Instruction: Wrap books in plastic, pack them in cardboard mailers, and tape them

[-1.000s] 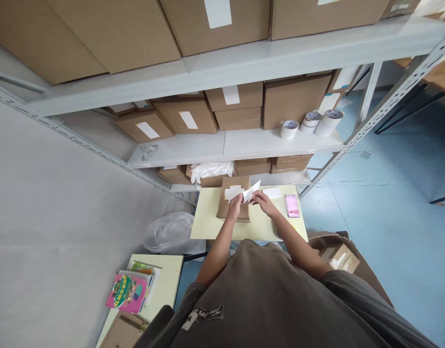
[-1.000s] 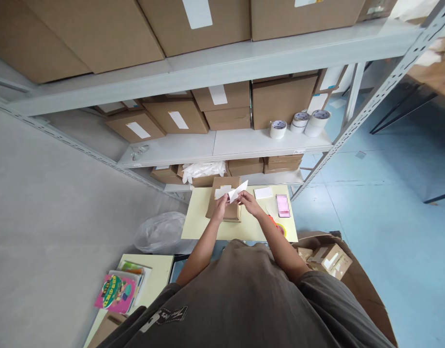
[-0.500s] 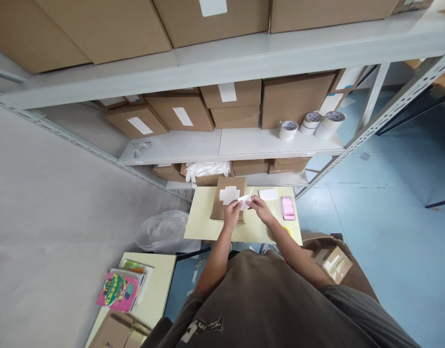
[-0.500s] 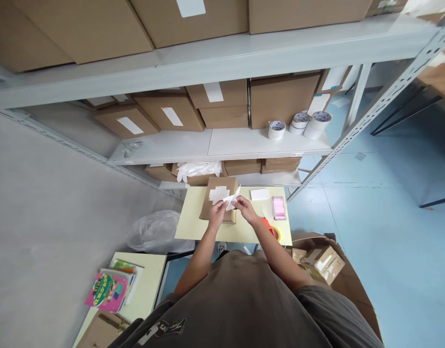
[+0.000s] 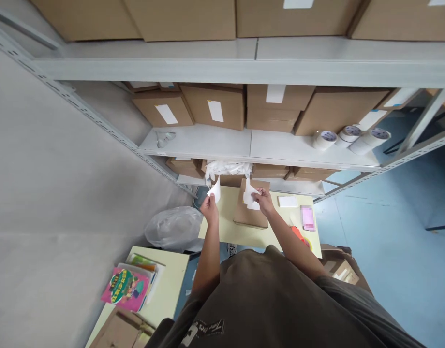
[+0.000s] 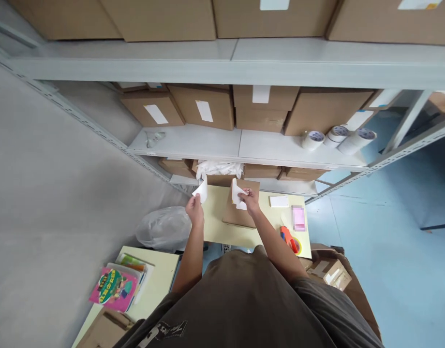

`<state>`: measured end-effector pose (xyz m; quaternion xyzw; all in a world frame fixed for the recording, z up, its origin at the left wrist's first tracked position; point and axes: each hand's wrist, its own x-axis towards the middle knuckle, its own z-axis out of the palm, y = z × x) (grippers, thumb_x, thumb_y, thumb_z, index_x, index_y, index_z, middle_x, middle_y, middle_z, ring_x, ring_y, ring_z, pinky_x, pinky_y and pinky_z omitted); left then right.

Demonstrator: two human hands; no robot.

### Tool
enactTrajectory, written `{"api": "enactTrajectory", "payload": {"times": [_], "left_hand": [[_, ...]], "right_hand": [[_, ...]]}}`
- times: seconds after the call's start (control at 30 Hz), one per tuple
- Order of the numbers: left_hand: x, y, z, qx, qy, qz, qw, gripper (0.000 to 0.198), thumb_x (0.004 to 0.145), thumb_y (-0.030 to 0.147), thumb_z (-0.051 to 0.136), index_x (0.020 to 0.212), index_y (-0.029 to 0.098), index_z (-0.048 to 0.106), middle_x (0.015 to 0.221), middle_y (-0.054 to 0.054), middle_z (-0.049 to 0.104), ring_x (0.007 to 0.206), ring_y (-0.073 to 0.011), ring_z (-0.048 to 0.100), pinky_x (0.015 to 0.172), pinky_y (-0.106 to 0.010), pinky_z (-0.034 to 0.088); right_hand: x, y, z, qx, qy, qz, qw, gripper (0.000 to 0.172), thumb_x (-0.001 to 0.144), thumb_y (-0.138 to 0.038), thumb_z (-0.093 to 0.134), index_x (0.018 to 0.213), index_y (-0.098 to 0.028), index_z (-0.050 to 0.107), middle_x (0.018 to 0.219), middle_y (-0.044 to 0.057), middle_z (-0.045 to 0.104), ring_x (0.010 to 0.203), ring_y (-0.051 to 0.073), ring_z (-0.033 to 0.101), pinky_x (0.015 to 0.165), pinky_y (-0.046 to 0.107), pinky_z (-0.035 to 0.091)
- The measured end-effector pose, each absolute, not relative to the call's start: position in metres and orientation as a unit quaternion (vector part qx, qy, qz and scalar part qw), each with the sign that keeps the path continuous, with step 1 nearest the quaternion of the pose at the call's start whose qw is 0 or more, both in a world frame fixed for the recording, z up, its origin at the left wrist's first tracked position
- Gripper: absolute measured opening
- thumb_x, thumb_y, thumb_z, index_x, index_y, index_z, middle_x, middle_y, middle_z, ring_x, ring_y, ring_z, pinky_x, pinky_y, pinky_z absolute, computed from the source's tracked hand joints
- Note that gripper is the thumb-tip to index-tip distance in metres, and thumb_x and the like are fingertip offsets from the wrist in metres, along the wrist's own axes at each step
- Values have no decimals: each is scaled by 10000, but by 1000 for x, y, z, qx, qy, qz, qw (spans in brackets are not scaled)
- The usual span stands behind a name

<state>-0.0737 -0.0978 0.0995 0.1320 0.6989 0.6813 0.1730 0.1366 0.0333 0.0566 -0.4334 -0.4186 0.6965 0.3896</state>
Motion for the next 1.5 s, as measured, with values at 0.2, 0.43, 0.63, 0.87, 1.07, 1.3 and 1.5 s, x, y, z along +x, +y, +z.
{"api": "enactTrajectory", "payload": {"times": [0.2, 0.43, 0.63, 0.87, 1.07, 1.3, 1.5], "left_hand": [[-117, -129, 87, 156, 713, 655, 195, 482, 901, 667, 736, 750, 211, 698, 666, 12, 588, 679, -155, 536, 635, -240, 437], [-167, -150, 81, 191, 729, 618, 225, 423, 952, 596, 713, 751, 224, 714, 760, -36, 690, 771, -193, 617, 733, -263, 477], [-191, -157, 73, 248, 740, 594, 195, 392, 1023, 561, 601, 937, 221, 777, 918, -60, 771, 858, -204, 689, 791, -280, 519], [-186, -140, 49, 360, 721, 564, 179, 375, 1031, 518, 604, 922, 213, 793, 939, -81, 781, 849, -191, 713, 746, -275, 559], [-119, -107, 29, 566, 657, 464, 180, 154, 964, 350, 738, 902, 237, 821, 1028, -100, 780, 1015, -235, 723, 937, -358, 597], [-52, -100, 18, 667, 588, 385, 248, 531, 738, 430, 970, 1216, 248, 826, 1429, -162, 697, 1314, -366, 637, 1153, -484, 511], [-28, -90, 2, 468, 671, 369, 441, 328, 947, 490, 700, 941, 191, 834, 903, -79, 812, 856, -229, 746, 819, -317, 564]], "right_hand": [[-8, 60, 39, -435, -397, 739, 327, 458, 612, -514, 894, 856, -269, 593, 805, -13, 707, 824, 203, 685, 740, 326, 548], [-149, 113, 30, -464, -431, 705, 320, 371, 782, -508, 775, 887, -257, 523, 797, -2, 691, 788, 170, 646, 771, 325, 521], [-173, 114, 28, -514, -408, 662, 361, 363, 776, -548, 725, 983, -273, 609, 972, 33, 762, 857, 195, 700, 773, 330, 546], [-52, -13, 16, -478, -393, 703, 352, 436, 720, -626, 834, 862, -238, 695, 848, 49, 779, 832, 223, 746, 747, 312, 550], [45, -81, 36, -480, -342, 730, 346, 569, 774, -760, 777, 974, -228, 764, 1056, 112, 825, 1056, 296, 765, 867, 383, 589], [100, -86, 32, -579, -273, 621, 452, 486, 619, -591, 933, 863, -215, 746, 901, 73, 805, 864, 252, 750, 751, 336, 583], [138, -86, 19, -597, -255, 625, 434, 486, 597, -575, 934, 834, -202, 734, 848, 83, 781, 786, 231, 735, 714, 328, 582]]}}
